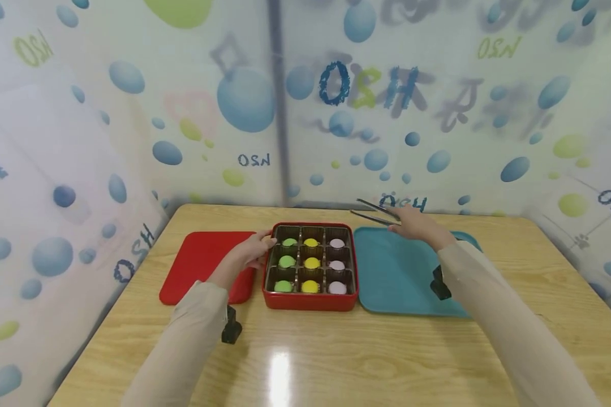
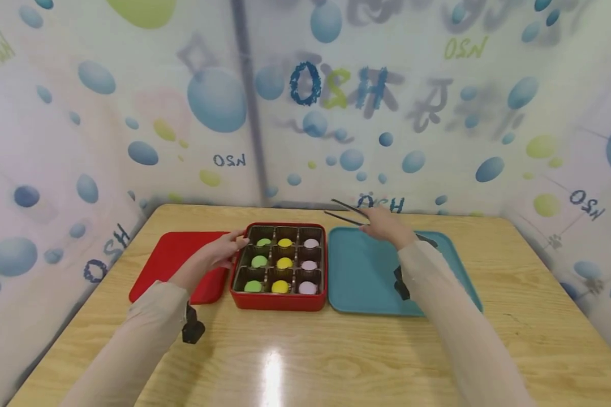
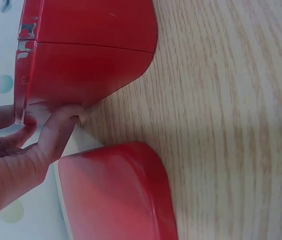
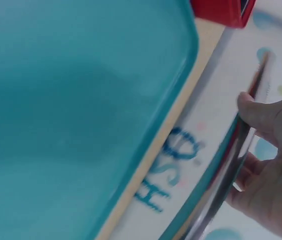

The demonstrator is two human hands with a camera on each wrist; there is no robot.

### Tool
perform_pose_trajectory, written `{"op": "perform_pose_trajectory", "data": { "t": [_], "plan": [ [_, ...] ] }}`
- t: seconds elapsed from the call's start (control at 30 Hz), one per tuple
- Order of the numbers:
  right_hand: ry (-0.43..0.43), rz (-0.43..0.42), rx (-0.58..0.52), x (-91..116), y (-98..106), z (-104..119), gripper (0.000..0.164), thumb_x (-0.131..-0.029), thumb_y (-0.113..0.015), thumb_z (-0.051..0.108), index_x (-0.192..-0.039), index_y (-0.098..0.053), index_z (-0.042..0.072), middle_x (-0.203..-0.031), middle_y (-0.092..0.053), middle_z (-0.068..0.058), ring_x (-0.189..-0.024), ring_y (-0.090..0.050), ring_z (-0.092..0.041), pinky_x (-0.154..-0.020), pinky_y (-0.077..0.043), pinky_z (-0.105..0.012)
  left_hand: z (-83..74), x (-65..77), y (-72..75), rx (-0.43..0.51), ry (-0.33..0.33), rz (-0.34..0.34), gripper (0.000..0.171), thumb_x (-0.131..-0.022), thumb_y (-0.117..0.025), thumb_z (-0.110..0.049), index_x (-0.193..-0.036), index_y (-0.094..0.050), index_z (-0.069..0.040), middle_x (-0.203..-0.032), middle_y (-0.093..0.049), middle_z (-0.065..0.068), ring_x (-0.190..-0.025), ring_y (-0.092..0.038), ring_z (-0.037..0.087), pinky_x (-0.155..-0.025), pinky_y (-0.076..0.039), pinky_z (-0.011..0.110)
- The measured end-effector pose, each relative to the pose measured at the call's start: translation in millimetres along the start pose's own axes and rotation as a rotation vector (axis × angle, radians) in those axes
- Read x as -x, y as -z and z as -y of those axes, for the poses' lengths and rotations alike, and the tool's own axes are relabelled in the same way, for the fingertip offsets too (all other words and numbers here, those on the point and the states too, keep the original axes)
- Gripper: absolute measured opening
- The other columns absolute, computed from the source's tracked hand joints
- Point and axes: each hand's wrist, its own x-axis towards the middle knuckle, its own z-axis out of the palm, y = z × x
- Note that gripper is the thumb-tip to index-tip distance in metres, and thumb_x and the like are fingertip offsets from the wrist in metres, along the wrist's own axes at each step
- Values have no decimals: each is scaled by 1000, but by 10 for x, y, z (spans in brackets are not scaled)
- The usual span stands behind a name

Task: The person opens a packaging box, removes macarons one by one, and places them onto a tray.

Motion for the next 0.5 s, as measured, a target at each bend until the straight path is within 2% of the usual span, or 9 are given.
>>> {"op": "perform_pose_trajectory", "data": {
  "t": [0.03,0.07,0.13,0.17,0.27,0.4,0.5],
  "plan": [
    [18,-15,4,-20,19,81,57,-94,-52,27,-140,-33,0,-118,-55,-29,-98,-54,-41,-83,-42,-50,-5,1,2,-3,-1,2,55,-100,-35,-26,-148,-10,-15,-140,-33,22,-120,-45,34,-89,-47,48],
    [3,-4,0,-13,72,234,56,-93,-52,21,-139,-32,-4,-122,-51,-31,-99,-54,-42,-85,-42,-51,-9,2,2,0,0,3,55,-100,-35,-26,-148,-10,-15,-140,-33,22,-121,-45,34,-89,-48,48],
    [55,-37,36,-71,79,362,54,-93,-53,17,-137,-33,-7,-116,-55,-31,-96,-54,-40,-82,-44,-49,-13,5,2,3,1,8,55,-100,-34,-26,-148,-9,-14,-140,-33,22,-122,-44,35,-88,-48,48],
    [70,-46,48,-97,79,433,53,-92,-53,15,-137,-34,-7,-113,-56,-30,-90,-55,-37,-78,-44,-47,-14,6,3,6,1,11,56,-100,-34,-26,-148,-9,-14,-140,-32,23,-122,-44,35,-88,-48,48],
    [98,-46,102,-197,47,600,51,-91,-55,15,-136,-38,-3,-108,-54,-27,-85,-50,-32,-70,-42,-41,-15,16,5,10,5,6,55,-100,-35,-26,-148,-10,-15,-142,-31,22,-124,-42,35,-87,-49,47],
    [159,6,161,-317,-2,816,49,-89,-58,16,-135,-44,3,-105,-53,-22,-78,-46,-26,-64,-36,-36,-13,20,5,11,2,2,55,-100,-35,-26,-148,-10,-14,-144,-27,22,-127,-38,35,-87,-49,47],
    [229,49,214,-389,-25,962,48,-88,-60,15,-132,-47,5,-109,-56,-19,-86,-53,-27,-70,-43,-37,0,12,0,19,2,2,55,-100,-35,-26,-148,-11,-14,-144,-27,22,-127,-38,36,-88,-48,47]
  ]
}}
